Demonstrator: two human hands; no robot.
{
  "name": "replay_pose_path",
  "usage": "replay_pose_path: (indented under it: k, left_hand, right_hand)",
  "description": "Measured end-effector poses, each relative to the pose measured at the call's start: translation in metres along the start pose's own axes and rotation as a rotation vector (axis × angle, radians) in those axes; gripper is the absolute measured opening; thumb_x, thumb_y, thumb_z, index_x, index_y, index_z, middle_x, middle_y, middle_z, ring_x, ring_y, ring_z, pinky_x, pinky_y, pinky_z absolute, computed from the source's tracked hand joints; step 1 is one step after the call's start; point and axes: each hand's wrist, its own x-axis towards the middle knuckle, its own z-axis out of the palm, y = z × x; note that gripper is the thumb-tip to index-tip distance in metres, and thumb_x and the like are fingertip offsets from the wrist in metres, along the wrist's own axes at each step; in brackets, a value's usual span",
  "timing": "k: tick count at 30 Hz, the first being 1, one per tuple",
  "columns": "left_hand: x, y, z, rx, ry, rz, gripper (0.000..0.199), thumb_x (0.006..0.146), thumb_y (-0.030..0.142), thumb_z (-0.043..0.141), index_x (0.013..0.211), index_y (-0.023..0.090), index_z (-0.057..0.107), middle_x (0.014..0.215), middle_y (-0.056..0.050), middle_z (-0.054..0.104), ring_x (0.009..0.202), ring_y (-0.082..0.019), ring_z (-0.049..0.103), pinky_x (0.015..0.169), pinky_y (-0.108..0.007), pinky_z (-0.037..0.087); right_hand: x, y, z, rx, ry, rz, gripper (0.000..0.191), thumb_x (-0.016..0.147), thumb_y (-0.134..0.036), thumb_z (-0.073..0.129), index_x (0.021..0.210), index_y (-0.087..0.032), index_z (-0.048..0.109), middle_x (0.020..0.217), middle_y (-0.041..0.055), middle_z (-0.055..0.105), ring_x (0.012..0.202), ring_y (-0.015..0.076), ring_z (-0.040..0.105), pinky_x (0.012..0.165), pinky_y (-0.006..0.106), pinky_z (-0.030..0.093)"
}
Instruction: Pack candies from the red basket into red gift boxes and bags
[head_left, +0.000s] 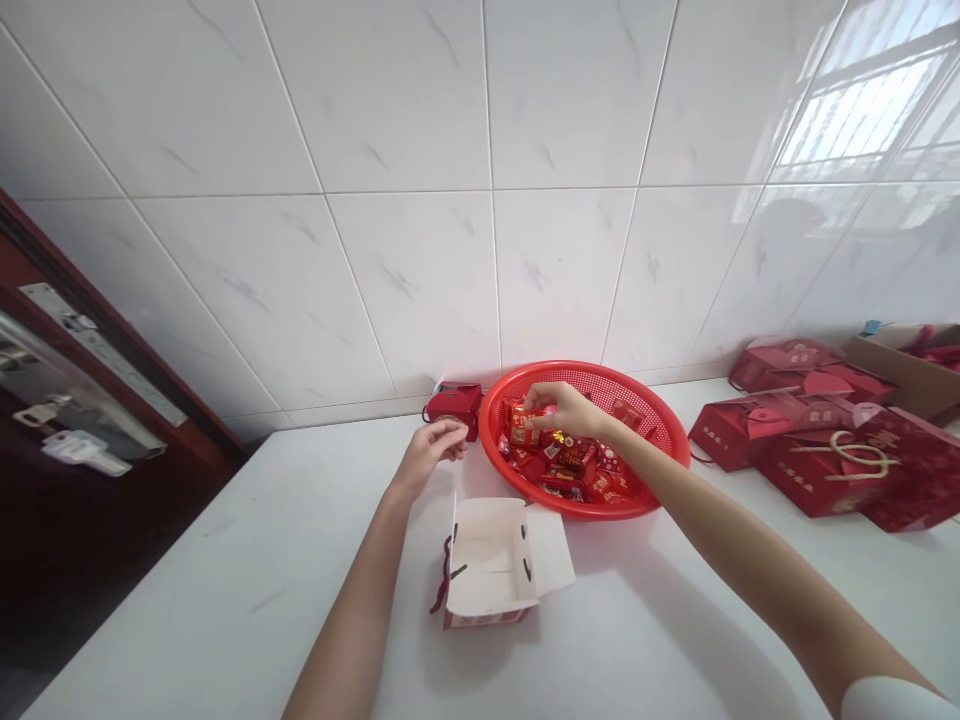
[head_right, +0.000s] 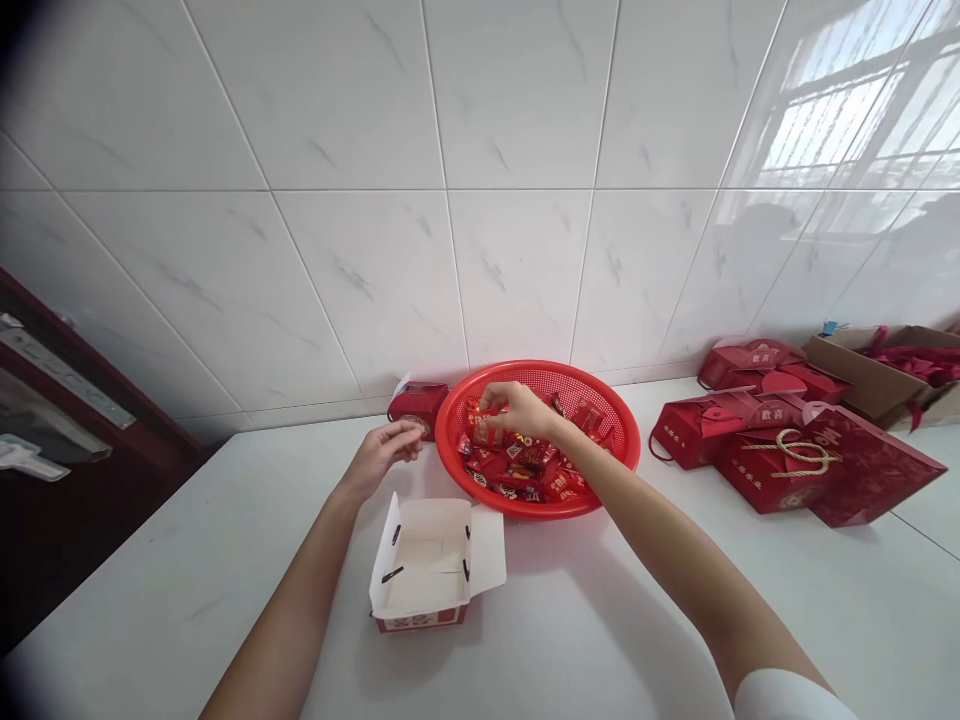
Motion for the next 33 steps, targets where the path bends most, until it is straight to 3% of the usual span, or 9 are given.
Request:
replay_pose_path:
  k: [5,8,11,15,21,23,28,31,33]
  left_hand:
    - [0.004,0.035,0.034,0.058,-0.086,0.197,0.051,0.071,0.056,0.079,0.105,0.019,0.074,0.103,-0.009,0.077,0.095,-0.027,0.07,0.086,-0.038,0.056]
    - [0.009,0.041,0.05,0.121,-0.187,0.261,0.047,0.073,0.056,0.077,0.1,0.018,0.075,0.1,-0.01,0.077,0.097,-0.029,0.071,0.088,-0.04,0.055]
    - [0.014,0.039,0.057,0.111,-0.221,0.268,0.044,0.075,0.056,0.075,0.096,0.017,0.074,0.091,-0.009,0.077,0.091,-0.028,0.071,0.082,-0.039,0.056]
    - [0.014,0.033,0.059,0.07,-0.13,0.248,0.038,0.077,0.053,0.072,0.093,0.018,0.071,0.087,-0.007,0.075,0.082,-0.025,0.07,0.078,-0.036,0.055]
    - [0.015,0.028,0.058,0.002,-0.057,0.225,0.039,0.074,0.054,0.075,0.091,0.019,0.07,0.103,-0.009,0.076,0.099,-0.027,0.071,0.091,-0.037,0.054]
    - [0.016,0.026,0.057,-0.018,-0.045,0.217,0.042,0.073,0.055,0.075,0.094,0.019,0.068,0.104,-0.009,0.076,0.098,-0.026,0.071,0.09,-0.038,0.055]
    - [0.016,0.024,0.059,-0.04,-0.038,0.213,0.046,0.073,0.049,0.076,0.108,0.02,0.065,0.091,-0.003,0.071,0.09,-0.022,0.071,0.089,-0.036,0.056]
    - [0.014,0.025,0.06,-0.032,-0.062,0.219,0.046,0.077,0.044,0.073,0.116,0.021,0.065,0.086,-0.002,0.069,0.087,-0.021,0.071,0.089,-0.036,0.056]
    - [0.014,0.025,0.06,-0.02,-0.068,0.243,0.041,0.081,0.043,0.07,0.114,0.021,0.068,0.098,-0.005,0.073,0.094,-0.023,0.071,0.091,-0.036,0.057]
  right_hand:
    - [-0.001,-0.003,0.0,0.358,-0.06,-0.075,0.036,0.074,-0.045,0.08,0.089,-0.016,0.066,0.089,0.0046,0.072,0.082,0.0192,0.069,0.074,0.034,0.056]
    - [-0.001,-0.004,0.001,0.407,-0.048,-0.079,0.038,0.073,-0.047,0.082,0.088,-0.016,0.065,0.092,0.0052,0.073,0.082,0.0188,0.069,0.073,0.033,0.056]
    - [-0.002,-0.003,-0.005,0.323,-0.015,-0.037,0.039,0.074,-0.043,0.082,0.096,-0.016,0.064,0.097,0.0062,0.073,0.085,0.0191,0.069,0.074,0.032,0.055]
    - [-0.008,0.006,-0.023,-0.05,-0.09,0.188,0.041,0.08,-0.036,0.077,0.115,-0.018,0.062,0.095,0.0042,0.074,0.087,0.0191,0.07,0.077,0.03,0.053]
    - [-0.019,0.033,-0.035,-0.306,-0.23,0.412,0.031,0.05,-0.016,0.089,0.07,-0.021,0.065,0.07,0.0008,0.067,0.065,0.0219,0.065,0.056,0.029,0.047]
    - [-0.021,0.034,-0.035,-0.306,-0.253,0.424,0.027,0.051,-0.01,0.085,0.064,-0.021,0.063,0.063,-0.0006,0.064,0.061,0.0218,0.064,0.055,0.029,0.046]
    - [-0.02,0.018,-0.038,-0.14,-0.133,0.303,0.003,0.077,-0.017,0.063,0.076,-0.02,0.064,0.072,0.001,0.07,0.073,0.0201,0.068,0.068,0.03,0.051]
    - [-0.02,0.009,-0.039,-0.042,-0.007,0.214,0.008,0.083,-0.025,0.058,0.08,-0.019,0.062,0.08,0.0025,0.07,0.078,0.0183,0.065,0.075,0.031,0.051]
    - [-0.021,0.006,-0.039,0.0,0.047,0.174,0.013,0.084,-0.03,0.058,0.078,-0.018,0.06,0.082,0.0025,0.068,0.079,0.0175,0.063,0.077,0.032,0.05]
